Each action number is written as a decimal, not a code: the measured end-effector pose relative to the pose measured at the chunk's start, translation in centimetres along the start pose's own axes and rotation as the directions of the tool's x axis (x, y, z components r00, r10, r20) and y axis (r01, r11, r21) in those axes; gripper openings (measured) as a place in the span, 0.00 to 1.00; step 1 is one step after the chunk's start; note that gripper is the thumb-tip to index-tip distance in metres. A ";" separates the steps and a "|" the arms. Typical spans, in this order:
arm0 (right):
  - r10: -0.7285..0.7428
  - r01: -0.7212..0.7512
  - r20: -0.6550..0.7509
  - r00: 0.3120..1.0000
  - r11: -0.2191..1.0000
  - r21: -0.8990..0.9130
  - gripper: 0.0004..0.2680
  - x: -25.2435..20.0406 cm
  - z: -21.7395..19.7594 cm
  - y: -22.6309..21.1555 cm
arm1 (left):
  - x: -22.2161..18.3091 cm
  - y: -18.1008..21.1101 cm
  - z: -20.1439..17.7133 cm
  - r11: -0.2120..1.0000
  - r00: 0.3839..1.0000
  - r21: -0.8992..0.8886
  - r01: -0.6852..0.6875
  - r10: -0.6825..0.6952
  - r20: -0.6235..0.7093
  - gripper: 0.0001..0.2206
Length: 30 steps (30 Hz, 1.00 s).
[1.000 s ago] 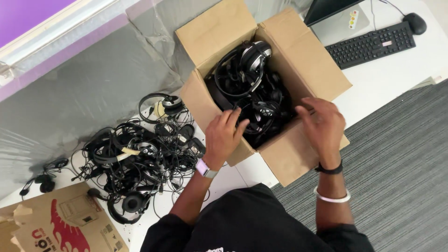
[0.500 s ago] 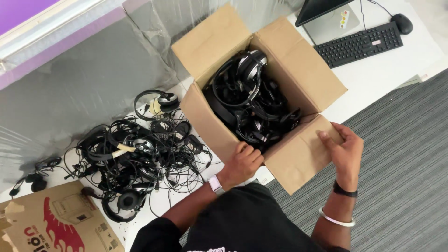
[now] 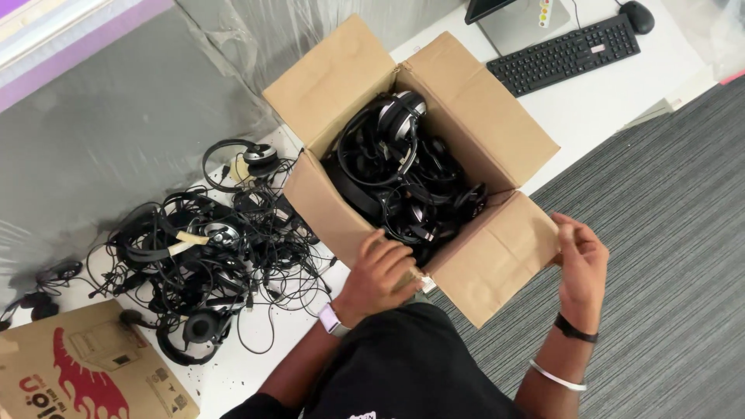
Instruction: The person picks up tangled headphones from a white surface, untangles the cables, and places them into a cardboard box. They then close the flaps of the box and flatten a second empty cardboard box nearby.
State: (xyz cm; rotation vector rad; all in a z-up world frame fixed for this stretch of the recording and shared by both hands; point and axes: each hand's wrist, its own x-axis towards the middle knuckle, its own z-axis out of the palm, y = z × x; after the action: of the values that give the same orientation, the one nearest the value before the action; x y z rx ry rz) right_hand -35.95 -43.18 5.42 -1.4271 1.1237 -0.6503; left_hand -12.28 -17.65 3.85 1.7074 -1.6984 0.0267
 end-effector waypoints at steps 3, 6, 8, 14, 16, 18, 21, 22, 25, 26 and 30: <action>0.021 -0.034 0.037 0.999 0.911 0.411 0.16 -0.1 -1.7 5.2 | -2.2 -2.0 -0.1 0.917 0.850 -0.051 0.396 -0.387 -0.358 0.14; -0.025 -0.051 0.108 0.994 0.761 0.647 0.18 -1.0 -1.5 8.4 | -3.1 -3.8 -0.3 0.749 0.497 -0.269 0.605 -0.619 -0.608 0.23; 0.088 -0.119 0.080 0.993 0.690 0.714 0.15 -2.1 0.3 8.2 | -5.0 -5.9 0.8 0.551 0.322 -0.658 0.514 -0.834 -0.447 0.24; 0.007 -0.040 0.049 0.999 0.709 0.704 0.17 -3.2 3.3 6.6 | -6.2 -5.4 -0.9 0.005 0.138 -0.931 0.366 -0.989 0.049 0.14; -0.133 0.049 0.071 0.989 0.729 0.683 0.19 -3.0 4.3 5.2 | -6.8 -4.7 -1.4 0.137 0.223 -0.940 0.314 -0.973 -0.068 0.13; -0.232 0.139 0.061 0.971 0.753 0.643 0.23 -2.2 6.3 2.2 | -6.7 -4.6 -2.0 0.228 0.260 -0.923 0.311 -0.954 -0.148 0.12; -0.310 0.259 0.078 0.948 0.888 0.380 0.31 -1.0 8.8 -0.4 | -5.2 -3.1 -3.8 0.276 0.323 -0.918 0.284 -0.929 -0.179 0.12; -0.311 0.260 0.077 0.947 0.887 0.382 0.31 -0.7 9.4 -1.1 | -4.8 -2.8 -4.2 0.278 0.325 -0.918 0.285 -0.929 -0.180 0.12; -0.404 0.404 0.041 0.914 0.915 0.015 0.36 -0.2 10.8 -2.8 | -2.8 -0.9 -5.7 0.312 0.336 -0.891 0.331 -0.921 -0.198 0.17; -0.562 0.545 -0.025 0.827 0.811 -0.215 0.31 0.0 11.1 -3.1 | -1.6 0.0 -6.4 0.406 0.407 -0.860 0.310 -0.874 -0.266 0.23; -0.723 0.664 0.027 0.691 0.619 -0.420 0.30 -0.3 10.8 -3.9 | 0.5 -0.2 -6.4 0.855 0.728 -0.288 0.431 -0.518 -0.448 0.20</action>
State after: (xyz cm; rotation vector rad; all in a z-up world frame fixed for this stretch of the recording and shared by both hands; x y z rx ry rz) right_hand -25.51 -38.75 7.09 -2.2536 0.7959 -1.1337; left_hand -9.14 -14.96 8.71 1.7637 -0.8141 0.0913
